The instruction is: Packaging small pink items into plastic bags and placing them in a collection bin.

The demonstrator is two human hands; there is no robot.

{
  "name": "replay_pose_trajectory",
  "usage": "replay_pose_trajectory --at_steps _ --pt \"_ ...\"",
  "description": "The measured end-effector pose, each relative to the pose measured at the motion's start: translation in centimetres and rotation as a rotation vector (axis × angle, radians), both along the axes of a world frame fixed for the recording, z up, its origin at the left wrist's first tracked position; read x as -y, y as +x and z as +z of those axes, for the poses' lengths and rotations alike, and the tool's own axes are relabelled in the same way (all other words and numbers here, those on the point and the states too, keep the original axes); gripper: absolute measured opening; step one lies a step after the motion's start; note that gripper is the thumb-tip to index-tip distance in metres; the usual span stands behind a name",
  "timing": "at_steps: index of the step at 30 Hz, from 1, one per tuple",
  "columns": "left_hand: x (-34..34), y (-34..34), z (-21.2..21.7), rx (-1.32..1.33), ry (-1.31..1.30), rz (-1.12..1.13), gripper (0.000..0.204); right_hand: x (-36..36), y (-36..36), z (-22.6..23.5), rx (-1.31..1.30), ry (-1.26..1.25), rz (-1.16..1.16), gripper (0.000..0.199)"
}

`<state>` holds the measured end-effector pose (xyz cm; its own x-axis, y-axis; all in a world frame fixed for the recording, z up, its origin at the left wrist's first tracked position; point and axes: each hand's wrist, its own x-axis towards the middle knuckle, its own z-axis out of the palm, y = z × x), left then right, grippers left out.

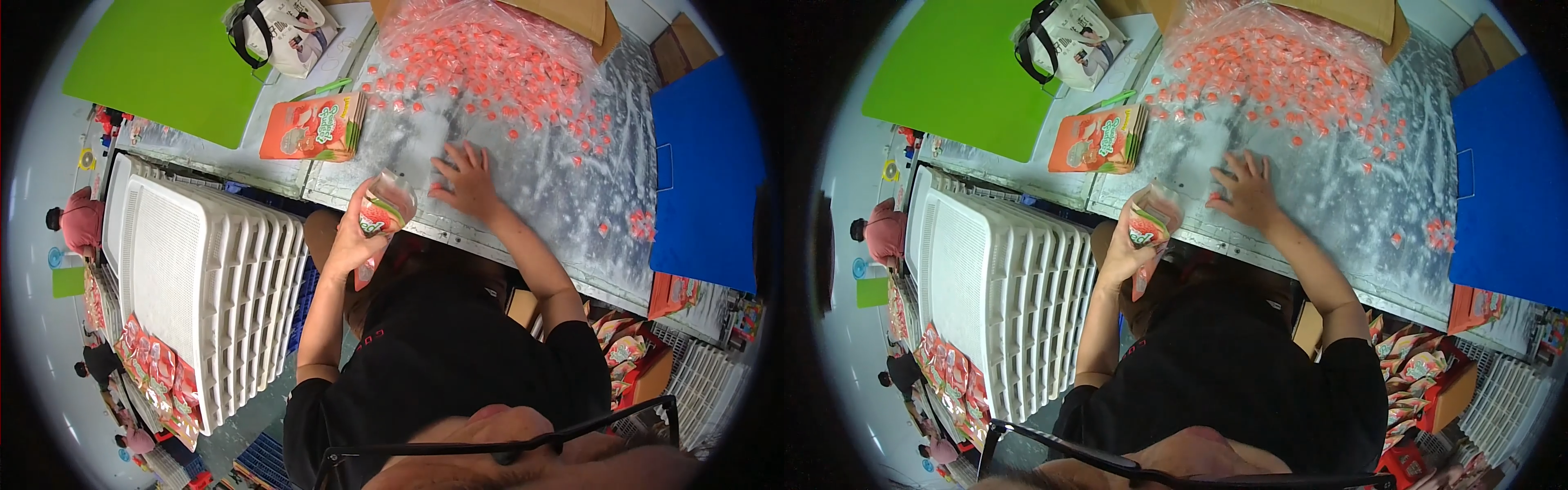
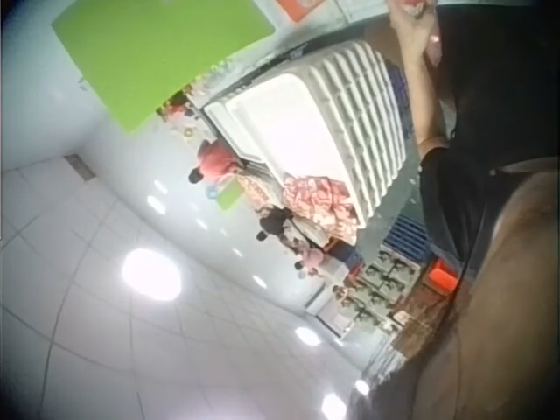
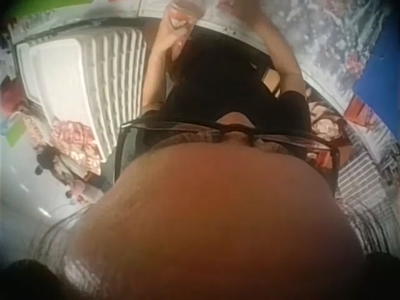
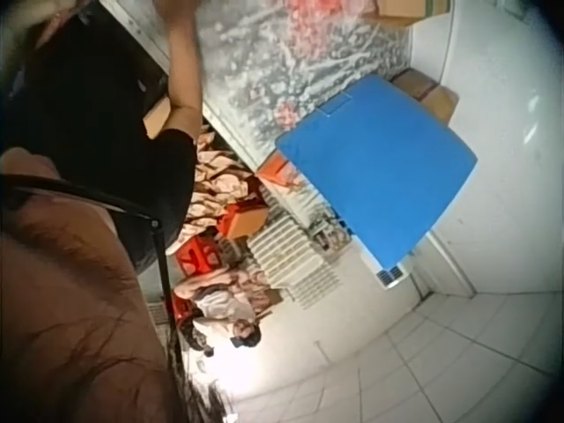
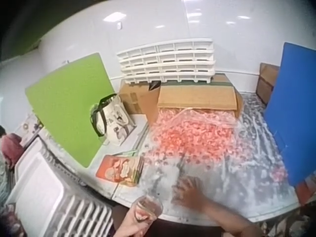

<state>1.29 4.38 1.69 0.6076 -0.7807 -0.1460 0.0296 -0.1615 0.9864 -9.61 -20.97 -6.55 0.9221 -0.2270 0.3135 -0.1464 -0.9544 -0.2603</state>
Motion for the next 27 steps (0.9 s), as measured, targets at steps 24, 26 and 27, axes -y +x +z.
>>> replay_pose_trajectory --at_steps 24,26,27 --pt "6.5 -1.9 -1.8 0.809 0.150 -0.037 0.099 -1.7 1.4 9.8 0.281 0.875 0.096 0.020" --pt "7.4 -2.0 -1.6 0.749 0.052 -0.045 0.100 -2.3 1.8 8.9 0.347 0.891 -0.003 0.020" --pt "7.6 -2.1 -1.4 0.748 0.046 -0.051 0.100 -2.5 1.9 8.5 0.410 0.906 -0.095 0.020"
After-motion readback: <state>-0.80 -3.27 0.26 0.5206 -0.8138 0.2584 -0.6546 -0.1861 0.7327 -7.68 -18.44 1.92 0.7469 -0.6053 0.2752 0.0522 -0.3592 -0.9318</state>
